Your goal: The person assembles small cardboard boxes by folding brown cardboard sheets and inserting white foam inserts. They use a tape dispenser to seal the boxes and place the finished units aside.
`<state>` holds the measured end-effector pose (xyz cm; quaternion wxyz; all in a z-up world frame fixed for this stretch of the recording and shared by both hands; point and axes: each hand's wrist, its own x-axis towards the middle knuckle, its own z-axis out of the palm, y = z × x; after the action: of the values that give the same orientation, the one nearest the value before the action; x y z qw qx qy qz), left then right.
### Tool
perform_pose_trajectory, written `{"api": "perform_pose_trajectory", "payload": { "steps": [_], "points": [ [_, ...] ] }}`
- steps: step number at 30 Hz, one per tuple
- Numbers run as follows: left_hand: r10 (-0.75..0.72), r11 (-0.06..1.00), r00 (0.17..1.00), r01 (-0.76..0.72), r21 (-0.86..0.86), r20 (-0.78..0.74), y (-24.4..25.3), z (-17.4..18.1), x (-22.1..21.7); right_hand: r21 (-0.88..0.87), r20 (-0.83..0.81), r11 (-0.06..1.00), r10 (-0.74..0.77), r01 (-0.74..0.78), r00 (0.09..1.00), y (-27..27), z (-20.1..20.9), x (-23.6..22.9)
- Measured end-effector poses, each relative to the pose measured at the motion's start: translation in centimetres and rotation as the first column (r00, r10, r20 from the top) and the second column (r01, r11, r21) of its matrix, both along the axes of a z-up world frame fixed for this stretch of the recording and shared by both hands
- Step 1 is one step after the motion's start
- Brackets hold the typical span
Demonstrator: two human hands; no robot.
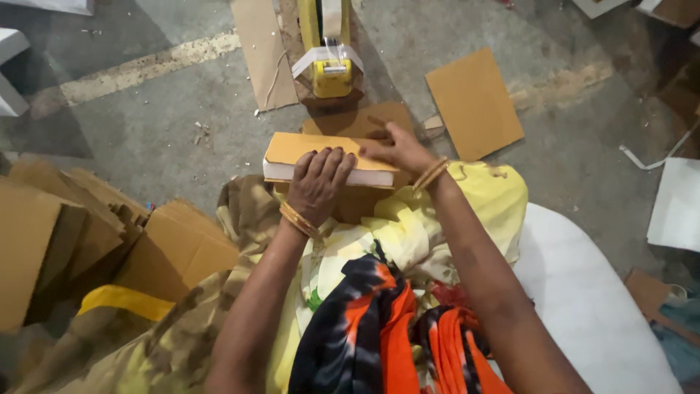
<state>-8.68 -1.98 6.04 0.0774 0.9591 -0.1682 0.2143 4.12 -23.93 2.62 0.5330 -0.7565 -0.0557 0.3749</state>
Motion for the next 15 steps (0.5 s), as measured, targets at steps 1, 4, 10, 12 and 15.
{"api": "perform_pose_trajectory", "payload": {
  "steps": [1,4,10,12,15],
  "points": [
    [-0.004,1.000,1.000,0.004,-0.008,-0.003,0.0,0.1,-0.1,0.042,-0.043,0.998,-0.046,0.048,0.998,0.2,-0.9,0.2],
    [-0.011,0.999,1.000,0.011,-0.035,-0.005,-0.2,0.7,0.6,0.072,-0.005,0.987,-0.145,0.145,0.989,0.6,-1.6,1.6],
    [0.024,0.996,0.996,-0.031,-0.083,-0.085,0.0,0.7,1.4,0.074,0.486,0.989,-0.149,0.129,0.861,-0.6,2.8,-1.3],
    [0.021,0.997,0.991,-0.031,-0.074,-0.132,-0.6,0.2,2.5,-0.232,0.880,0.970,0.238,-0.066,0.410,-1.3,4.8,-3.0],
    [-0.014,0.997,0.986,0.002,-0.076,-0.164,-1.0,0.0,4.8,-0.534,0.671,0.846,0.425,-0.002,0.608,-1.2,6.9,-3.5]
  ]
}}
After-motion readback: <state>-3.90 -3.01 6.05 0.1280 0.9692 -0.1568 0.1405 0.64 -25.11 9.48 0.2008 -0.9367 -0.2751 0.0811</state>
